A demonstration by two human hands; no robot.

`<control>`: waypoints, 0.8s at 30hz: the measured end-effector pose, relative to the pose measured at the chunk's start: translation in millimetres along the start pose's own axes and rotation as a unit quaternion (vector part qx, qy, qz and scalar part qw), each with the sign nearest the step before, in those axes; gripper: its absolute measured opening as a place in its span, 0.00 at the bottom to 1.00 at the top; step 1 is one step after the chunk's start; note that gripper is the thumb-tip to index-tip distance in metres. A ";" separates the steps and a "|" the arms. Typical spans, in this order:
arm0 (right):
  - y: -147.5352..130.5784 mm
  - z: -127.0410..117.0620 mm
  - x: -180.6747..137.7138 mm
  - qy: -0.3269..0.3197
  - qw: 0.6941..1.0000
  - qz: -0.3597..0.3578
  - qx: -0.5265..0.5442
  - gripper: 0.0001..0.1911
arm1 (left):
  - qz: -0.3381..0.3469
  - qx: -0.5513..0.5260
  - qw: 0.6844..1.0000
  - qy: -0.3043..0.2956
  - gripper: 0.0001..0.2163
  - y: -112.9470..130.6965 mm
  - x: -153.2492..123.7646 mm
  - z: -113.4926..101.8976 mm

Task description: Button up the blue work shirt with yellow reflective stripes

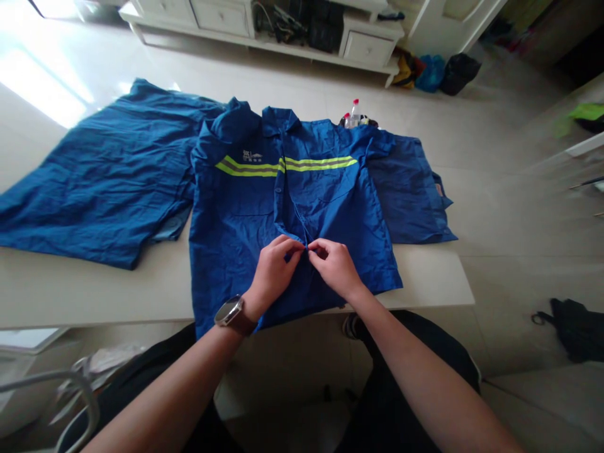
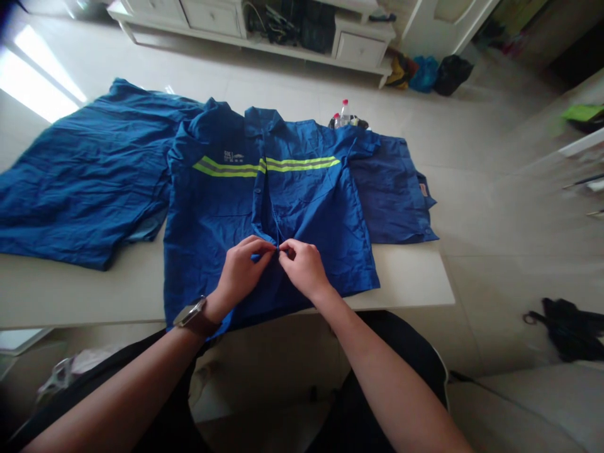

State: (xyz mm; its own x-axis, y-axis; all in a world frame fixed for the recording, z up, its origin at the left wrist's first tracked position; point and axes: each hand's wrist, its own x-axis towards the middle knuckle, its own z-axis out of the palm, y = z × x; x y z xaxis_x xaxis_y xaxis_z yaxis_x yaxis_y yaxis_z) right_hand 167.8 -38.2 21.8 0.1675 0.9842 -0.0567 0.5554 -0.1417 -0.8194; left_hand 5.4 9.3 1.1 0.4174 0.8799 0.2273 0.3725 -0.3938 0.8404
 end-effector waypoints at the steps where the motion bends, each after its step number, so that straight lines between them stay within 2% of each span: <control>1: 1.4 0.3 0.5 0.000 1.000 0.005 0.005 0.06 | -0.003 -0.004 1.000 -0.001 0.06 0.0 -0.1 0.1; 5: 4.1 0.8 2.0 -0.006 1.000 0.013 0.019 0.05 | -0.031 -0.029 0.999 0.000 0.06 1.5 -0.2 0.0; 8: 2.6 1.2 1.3 -0.011 1.000 0.018 0.015 0.05 | -0.079 -0.078 0.994 -0.002 0.05 4.2 -0.3 0.7; 10: 1.0 1.9 -0.1 -0.007 1.000 0.014 0.001 0.03 | -0.116 -0.127 0.985 -0.011 0.04 5.0 -0.2 2.2; 14: -0.9 4.1 -2.9 0.002 0.999 -0.009 -0.044 0.03 | -0.168 -0.226 0.960 -0.006 0.10 -0.6 0.6 7.1; 19: 0.2 6.1 -3.1 -0.001 0.998 -0.016 -0.059 0.03 | -0.188 -0.273 0.943 0.013 0.09 -8.8 2.4 9.8; 24: 1.1 7.2 -1.8 -0.004 0.997 -0.026 -0.077 0.04 | -0.204 -0.275 0.939 0.017 0.09 -5.5 4.3 7.4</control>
State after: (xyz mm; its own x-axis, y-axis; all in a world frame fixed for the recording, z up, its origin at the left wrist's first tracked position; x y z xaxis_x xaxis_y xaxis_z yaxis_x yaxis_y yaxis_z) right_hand 162.3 -39.4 16.8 0.1285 0.9915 -0.0212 0.6818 -0.1039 -0.7241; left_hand 11.3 13.3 -6.2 0.3020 0.9396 -0.1613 0.0064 0.1673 0.9859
